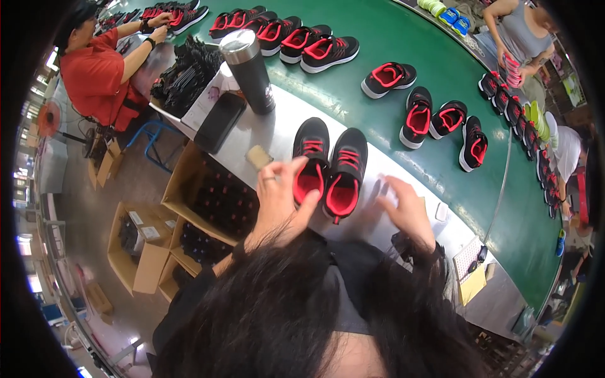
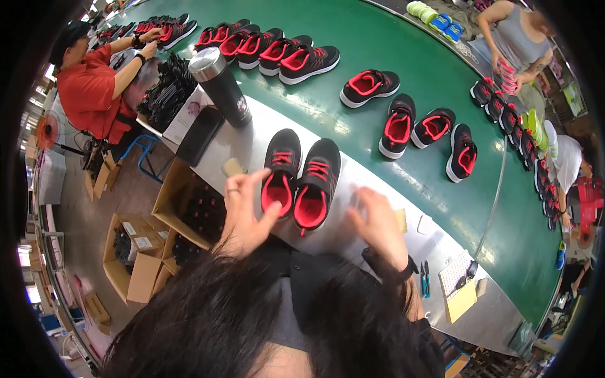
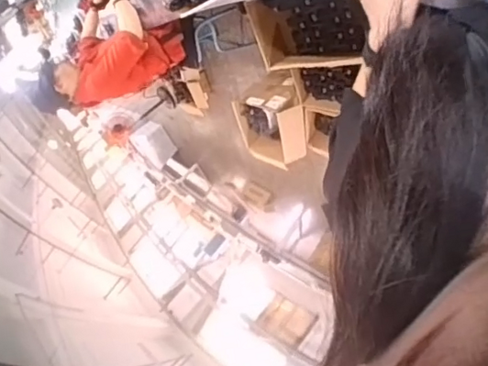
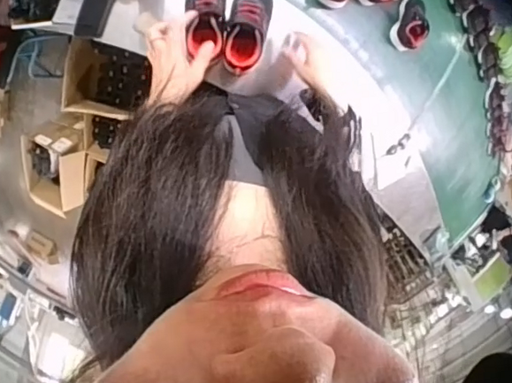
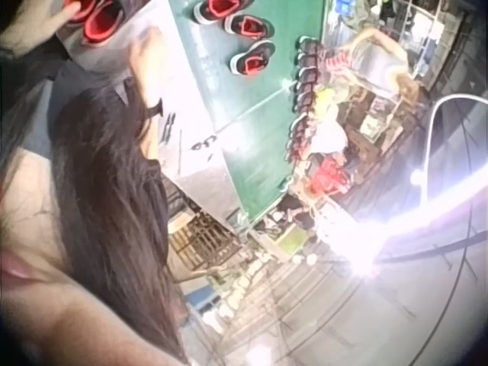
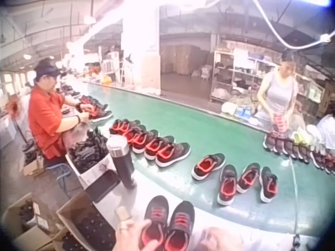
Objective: Checking the quality of shoes on an assembly line and cleaning small spots.
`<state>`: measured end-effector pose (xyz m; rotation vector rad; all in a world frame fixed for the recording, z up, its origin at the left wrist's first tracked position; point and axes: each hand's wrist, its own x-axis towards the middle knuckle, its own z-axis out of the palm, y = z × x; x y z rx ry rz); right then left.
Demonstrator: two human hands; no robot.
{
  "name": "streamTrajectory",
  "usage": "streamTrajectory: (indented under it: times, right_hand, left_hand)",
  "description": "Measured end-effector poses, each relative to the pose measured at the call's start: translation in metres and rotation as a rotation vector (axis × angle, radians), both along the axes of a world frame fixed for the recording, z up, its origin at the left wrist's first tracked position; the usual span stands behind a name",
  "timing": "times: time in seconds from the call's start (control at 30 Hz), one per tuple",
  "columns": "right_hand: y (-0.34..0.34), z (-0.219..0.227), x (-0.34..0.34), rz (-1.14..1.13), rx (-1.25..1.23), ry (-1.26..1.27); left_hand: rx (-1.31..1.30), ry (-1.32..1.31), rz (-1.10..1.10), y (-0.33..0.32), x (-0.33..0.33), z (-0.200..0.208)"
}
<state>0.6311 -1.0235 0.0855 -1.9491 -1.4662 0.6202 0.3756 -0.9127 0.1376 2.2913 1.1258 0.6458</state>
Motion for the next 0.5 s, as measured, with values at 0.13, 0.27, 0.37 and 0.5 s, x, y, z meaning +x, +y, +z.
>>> streamTrajectory:
  times: [0.13, 0.27, 0.37, 0.5]
  right_hand:
    - [0.037, 0.027, 0.027, -0.307, 0.292, -0.660]
    - [0.101, -0.013, 0.063, -0.272, 0.129, -0.842]
    - [0.147, -0.031, 0.079, -0.303, -0.025, -0.955]
    - [0.212, -0.013, 0.085, -0.350, -0.037, -0.676]
  left_hand:
    - [0.097, 0.364, -0.278, -0.023, 0.012, -0.008]
    - [0.157, 0.508, -0.331, -0.029, 0.029, -0.020]
    - [0.204, 0.447, -0.273, -0.030, 0.035, -0.029]
    - [0.242, 0.446, -0.237, -0.034, 0.033, -0.040]
